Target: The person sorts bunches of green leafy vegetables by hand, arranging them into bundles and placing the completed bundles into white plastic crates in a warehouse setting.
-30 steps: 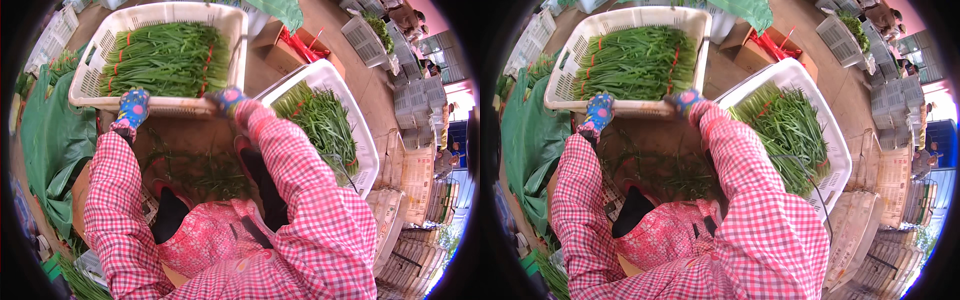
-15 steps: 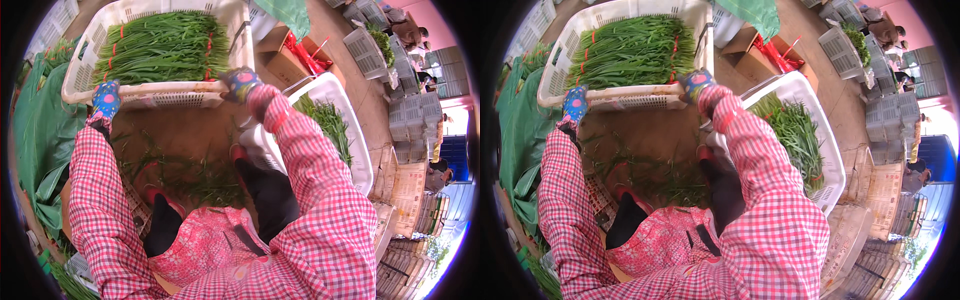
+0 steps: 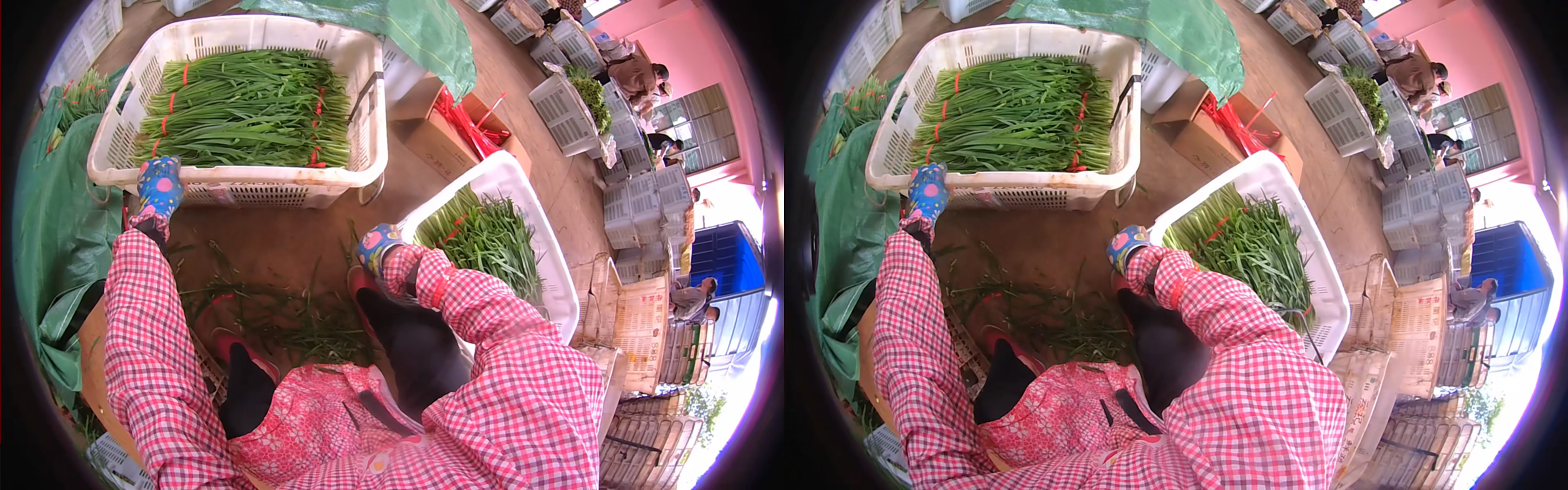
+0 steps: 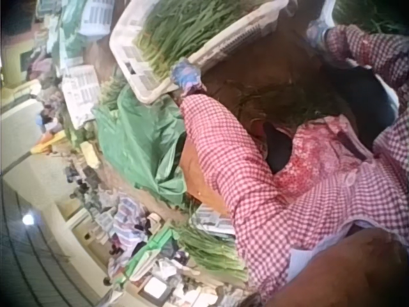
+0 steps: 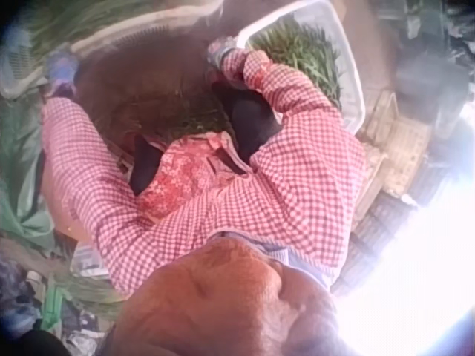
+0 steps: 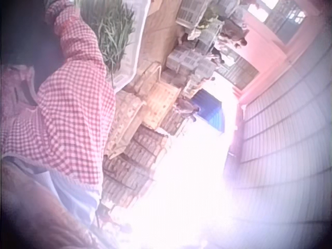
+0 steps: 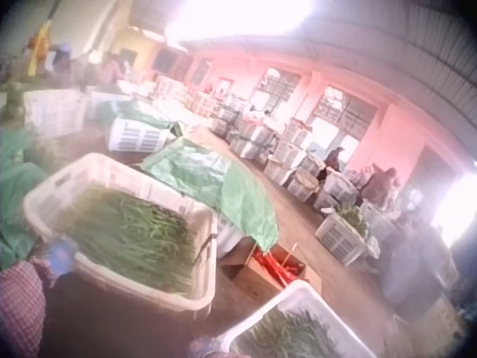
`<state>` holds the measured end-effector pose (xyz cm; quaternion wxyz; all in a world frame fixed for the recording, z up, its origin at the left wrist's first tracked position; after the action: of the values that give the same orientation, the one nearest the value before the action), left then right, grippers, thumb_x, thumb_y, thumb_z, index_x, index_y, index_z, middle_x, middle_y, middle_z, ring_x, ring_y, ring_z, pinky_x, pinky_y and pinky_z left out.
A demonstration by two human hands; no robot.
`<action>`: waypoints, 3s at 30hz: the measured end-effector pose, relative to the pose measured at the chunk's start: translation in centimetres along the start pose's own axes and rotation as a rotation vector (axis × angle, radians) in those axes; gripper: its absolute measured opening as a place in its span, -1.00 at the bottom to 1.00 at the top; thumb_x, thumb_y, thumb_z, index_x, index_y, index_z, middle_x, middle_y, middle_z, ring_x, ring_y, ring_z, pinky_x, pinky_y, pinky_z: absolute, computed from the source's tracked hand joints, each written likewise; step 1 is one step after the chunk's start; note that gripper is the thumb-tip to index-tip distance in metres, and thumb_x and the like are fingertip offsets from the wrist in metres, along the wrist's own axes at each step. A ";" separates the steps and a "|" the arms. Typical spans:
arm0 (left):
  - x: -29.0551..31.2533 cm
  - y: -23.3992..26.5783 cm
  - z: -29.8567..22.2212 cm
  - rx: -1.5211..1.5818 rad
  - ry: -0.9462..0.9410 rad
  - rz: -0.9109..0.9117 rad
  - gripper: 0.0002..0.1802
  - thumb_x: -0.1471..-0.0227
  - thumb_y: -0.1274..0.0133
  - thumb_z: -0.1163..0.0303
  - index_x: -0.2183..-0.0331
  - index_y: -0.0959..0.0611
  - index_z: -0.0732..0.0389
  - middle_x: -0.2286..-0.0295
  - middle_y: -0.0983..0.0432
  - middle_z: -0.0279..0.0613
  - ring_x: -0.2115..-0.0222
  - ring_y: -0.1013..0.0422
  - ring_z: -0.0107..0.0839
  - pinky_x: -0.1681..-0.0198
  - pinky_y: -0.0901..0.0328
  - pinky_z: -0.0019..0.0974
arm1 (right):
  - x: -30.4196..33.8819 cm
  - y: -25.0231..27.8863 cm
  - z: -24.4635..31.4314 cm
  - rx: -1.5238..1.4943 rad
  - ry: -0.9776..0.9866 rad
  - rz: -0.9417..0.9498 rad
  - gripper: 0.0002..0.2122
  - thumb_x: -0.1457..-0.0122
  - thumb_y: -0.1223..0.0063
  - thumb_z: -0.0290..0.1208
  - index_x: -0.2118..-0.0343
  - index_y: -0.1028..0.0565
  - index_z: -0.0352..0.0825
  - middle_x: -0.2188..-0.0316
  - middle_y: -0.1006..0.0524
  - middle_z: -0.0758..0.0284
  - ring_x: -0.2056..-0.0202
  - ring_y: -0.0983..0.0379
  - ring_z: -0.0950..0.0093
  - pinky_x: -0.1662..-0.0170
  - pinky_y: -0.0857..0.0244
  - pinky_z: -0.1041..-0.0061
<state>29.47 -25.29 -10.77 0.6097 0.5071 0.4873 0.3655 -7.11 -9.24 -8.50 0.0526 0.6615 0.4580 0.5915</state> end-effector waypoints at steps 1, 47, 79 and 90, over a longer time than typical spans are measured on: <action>0.0 0.0 0.2 0.001 -0.005 -0.022 -0.63 0.36 -0.24 0.34 0.38 -0.50 0.14 0.42 -0.45 -0.17 0.28 -0.37 -0.18 0.16 -0.21 -0.15 | 0.2 0.3 0.0 -0.027 0.016 -0.003 -0.78 0.01 0.01 -0.24 0.32 -0.60 -0.12 0.33 -0.58 0.36 0.24 -0.51 0.36 0.28 -0.38 0.37; 11.6 6.8 -9.9 0.174 0.172 0.290 -0.79 0.29 -0.12 0.30 0.46 -0.62 0.11 0.49 -0.53 -0.16 0.36 -0.47 -0.17 0.22 -0.28 -0.11 | -4.4 8.3 3.3 -0.362 0.324 -0.644 -0.69 0.09 -0.11 -0.03 0.37 -0.49 -0.14 0.45 -0.54 0.26 0.33 -0.47 0.20 0.29 -0.32 0.24; 71.6 22.6 -31.0 1.443 1.883 -0.271 -0.63 0.01 0.02 0.11 0.34 -0.58 0.24 0.28 -0.50 -0.15 0.35 -0.46 -0.18 0.29 -0.34 -0.27 | 6.6 -11.4 22.4 0.027 0.716 0.132 -0.62 -0.11 0.11 -0.02 0.33 -0.50 -0.29 0.55 -0.49 0.23 0.48 -0.45 0.31 0.38 -0.30 0.31; 67.5 17.4 -32.7 1.548 1.904 0.342 -0.66 0.01 0.02 0.14 0.35 -0.57 0.24 0.31 -0.50 -0.16 0.36 -0.46 -0.19 0.30 -0.33 -0.28 | 5.6 -15.7 26.1 -0.121 0.690 0.164 -0.62 -0.11 0.11 -0.01 0.32 -0.50 -0.29 0.53 -0.50 0.22 0.46 -0.45 0.30 0.36 -0.30 0.32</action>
<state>16.19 50.54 -9.30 -0.5026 0.3233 0.7515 0.2794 5.38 15.83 -21.67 -0.1140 0.4530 0.3583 0.8083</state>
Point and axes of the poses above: each hand's wrist, its own x-axis away from the middle knuckle, its own y-axis out of the back of the hand, z = x × y, the point moved 2 cm from there along -x, towards the middle knuckle
